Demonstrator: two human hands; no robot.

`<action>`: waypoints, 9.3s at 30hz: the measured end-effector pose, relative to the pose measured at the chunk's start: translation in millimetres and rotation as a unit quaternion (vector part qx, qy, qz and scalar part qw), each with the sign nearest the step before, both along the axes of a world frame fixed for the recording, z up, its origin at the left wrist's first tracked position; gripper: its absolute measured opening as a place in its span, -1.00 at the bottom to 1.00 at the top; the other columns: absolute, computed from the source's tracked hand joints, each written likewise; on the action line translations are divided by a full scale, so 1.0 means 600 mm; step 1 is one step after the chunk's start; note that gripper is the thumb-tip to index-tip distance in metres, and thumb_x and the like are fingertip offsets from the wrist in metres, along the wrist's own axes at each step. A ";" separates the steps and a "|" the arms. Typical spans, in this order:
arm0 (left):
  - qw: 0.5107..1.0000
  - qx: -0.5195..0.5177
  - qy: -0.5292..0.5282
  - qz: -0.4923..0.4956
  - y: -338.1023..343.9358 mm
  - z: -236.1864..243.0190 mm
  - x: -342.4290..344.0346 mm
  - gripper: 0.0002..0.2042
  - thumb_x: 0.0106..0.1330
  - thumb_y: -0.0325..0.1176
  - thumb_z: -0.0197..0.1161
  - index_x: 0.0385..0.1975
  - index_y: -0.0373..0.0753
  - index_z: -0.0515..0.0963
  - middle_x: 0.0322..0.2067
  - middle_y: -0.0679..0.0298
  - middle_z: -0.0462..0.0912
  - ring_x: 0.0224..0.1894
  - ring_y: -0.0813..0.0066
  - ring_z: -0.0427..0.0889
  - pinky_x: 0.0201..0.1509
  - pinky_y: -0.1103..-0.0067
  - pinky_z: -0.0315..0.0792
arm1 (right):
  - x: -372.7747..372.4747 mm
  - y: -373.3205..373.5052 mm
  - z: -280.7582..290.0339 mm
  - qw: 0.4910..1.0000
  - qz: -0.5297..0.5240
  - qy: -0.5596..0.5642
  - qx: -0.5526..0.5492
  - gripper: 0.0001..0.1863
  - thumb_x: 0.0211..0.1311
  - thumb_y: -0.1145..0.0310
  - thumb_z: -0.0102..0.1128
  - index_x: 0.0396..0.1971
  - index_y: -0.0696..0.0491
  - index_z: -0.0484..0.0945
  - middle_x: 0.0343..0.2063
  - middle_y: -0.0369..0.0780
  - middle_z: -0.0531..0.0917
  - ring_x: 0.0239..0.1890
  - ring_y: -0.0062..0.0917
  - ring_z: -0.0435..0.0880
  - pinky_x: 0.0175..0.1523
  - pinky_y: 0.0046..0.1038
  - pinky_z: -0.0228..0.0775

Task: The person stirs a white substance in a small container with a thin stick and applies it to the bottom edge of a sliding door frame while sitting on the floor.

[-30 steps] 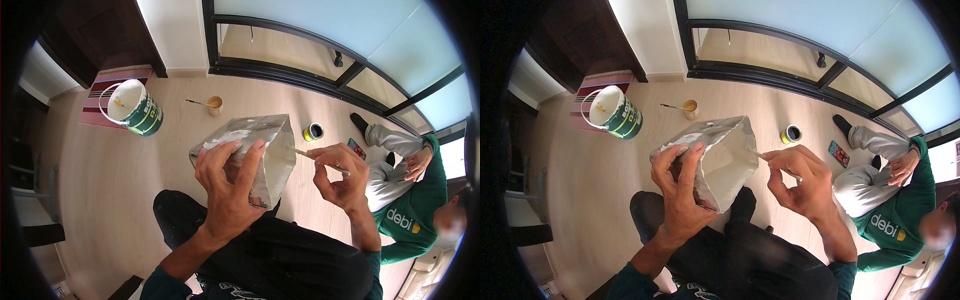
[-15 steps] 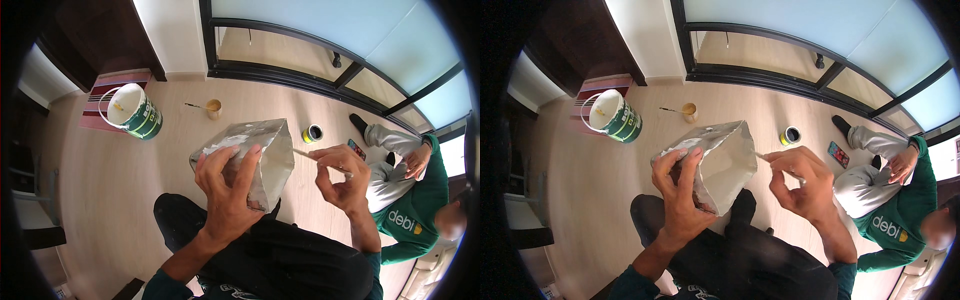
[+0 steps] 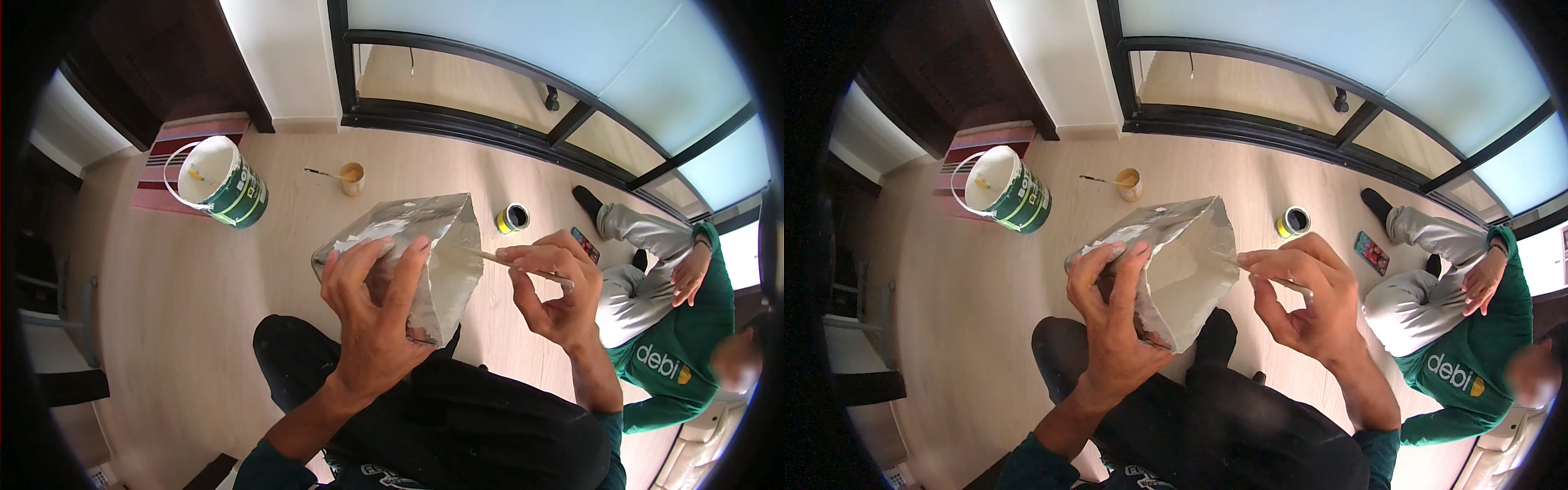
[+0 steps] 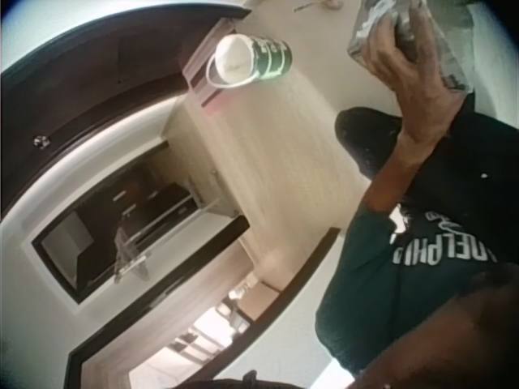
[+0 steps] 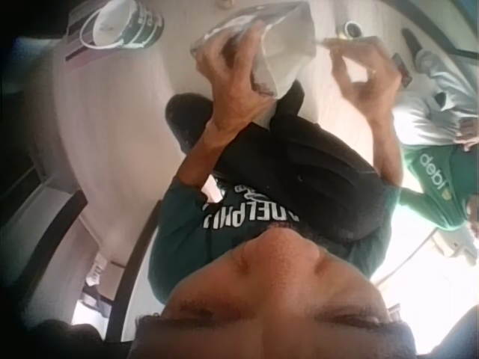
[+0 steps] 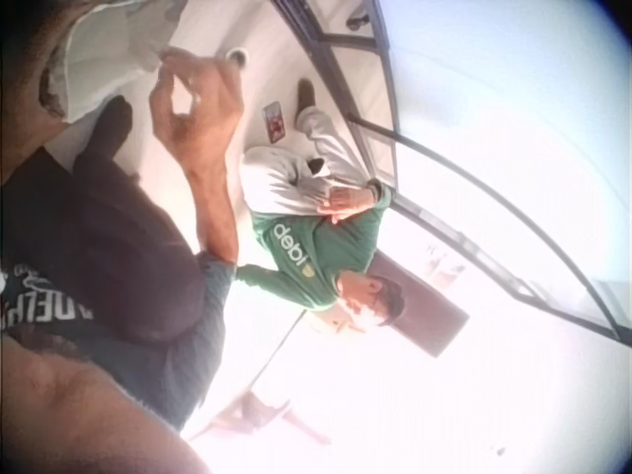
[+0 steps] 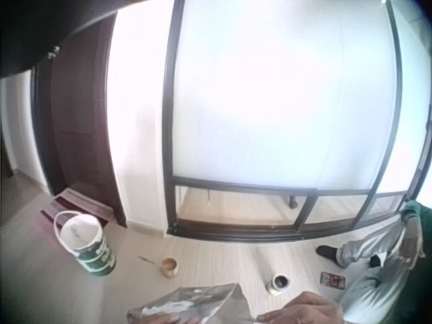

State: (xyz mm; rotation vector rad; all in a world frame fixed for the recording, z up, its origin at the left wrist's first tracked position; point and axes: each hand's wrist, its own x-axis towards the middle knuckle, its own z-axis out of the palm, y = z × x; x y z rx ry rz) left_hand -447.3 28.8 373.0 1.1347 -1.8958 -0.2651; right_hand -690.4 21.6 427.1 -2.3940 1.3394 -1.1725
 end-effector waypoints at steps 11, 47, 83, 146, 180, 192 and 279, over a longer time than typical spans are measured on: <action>1.000 -0.010 -0.008 -0.004 -0.002 0.004 -0.004 0.00 -0.15 -0.27 0.69 0.45 -0.01 0.35 0.26 0.08 0.22 0.39 0.03 0.23 0.49 -0.13 -0.04 | 0.022 -0.018 -0.006 0.998 0.003 0.026 0.060 -0.72 0.07 0.54 0.50 -0.20 0.04 0.67 -0.36 -0.28 0.76 -0.33 -0.36 0.63 -0.19 -0.39 0.52; 1.000 0.002 -0.008 0.004 -0.002 0.011 0.002 0.01 -0.12 -0.22 0.71 0.46 0.03 0.33 0.25 0.07 0.23 0.40 0.03 0.22 0.49 -0.13 -0.04 | -0.002 -0.006 0.006 1.000 -0.009 0.007 0.006 -0.72 -0.01 0.77 0.33 -0.30 0.14 0.59 -0.27 -0.18 0.82 -0.25 -0.41 0.75 -0.14 -0.45 0.64; 0.999 0.013 0.032 -0.007 -0.002 0.009 -0.002 0.06 -0.18 -0.26 0.72 0.47 -0.02 0.29 0.27 0.05 0.21 0.40 0.01 0.20 0.47 -0.17 -0.04 | -0.106 -0.050 -0.075 0.898 -0.069 -0.383 0.205 -0.76 0.39 0.52 0.36 -0.07 0.07 0.48 -0.23 -0.10 0.77 -0.20 -0.52 0.78 -0.17 -0.50 0.68; 0.999 0.022 0.018 -0.033 -0.001 0.003 0.010 0.15 -0.21 -0.33 0.78 0.50 -0.11 0.21 0.32 0.01 0.07 0.43 -0.14 0.06 0.47 -0.03 0.17 | -0.116 -0.067 -0.126 0.824 -0.055 -0.503 0.255 -0.78 0.42 0.58 0.25 -0.01 0.09 0.50 -0.16 -0.06 0.76 -0.19 -0.45 0.84 -0.08 -0.52 0.79; 0.999 0.013 0.029 -0.024 0.003 0.007 -0.002 0.02 -0.17 -0.28 0.71 0.44 -0.10 0.33 0.27 0.03 0.20 0.39 -0.03 0.20 0.45 -0.06 0.04 | 0.037 -0.031 -0.025 0.994 0.033 0.040 0.098 -0.76 0.02 0.46 0.60 -0.27 -0.04 0.76 -0.31 -0.31 0.80 -0.34 -0.36 0.57 -0.18 -0.34 0.52; 0.999 0.010 0.035 -0.020 0.001 0.004 0.005 0.02 -0.16 -0.26 0.70 0.45 -0.04 0.33 0.25 0.05 0.21 0.39 0.00 0.20 0.47 -0.17 -0.04 | -0.039 -0.013 -0.008 0.989 -0.057 -0.121 0.063 -0.90 0.30 0.61 0.40 -0.22 0.21 0.68 -0.27 -0.15 0.80 -0.22 -0.58 0.78 -0.09 -0.54 0.62; 0.999 0.012 0.016 -0.033 0.005 0.014 0.009 0.17 -0.22 -0.26 0.81 0.50 -0.09 0.20 0.30 0.01 0.10 0.41 -0.10 0.10 0.47 -0.02 0.17 | -0.121 -0.068 -0.120 0.830 -0.094 -0.497 0.237 -0.86 0.49 0.36 0.26 -0.10 0.00 0.49 -0.31 -0.19 0.76 -0.31 -0.53 0.83 -0.21 -0.57 0.73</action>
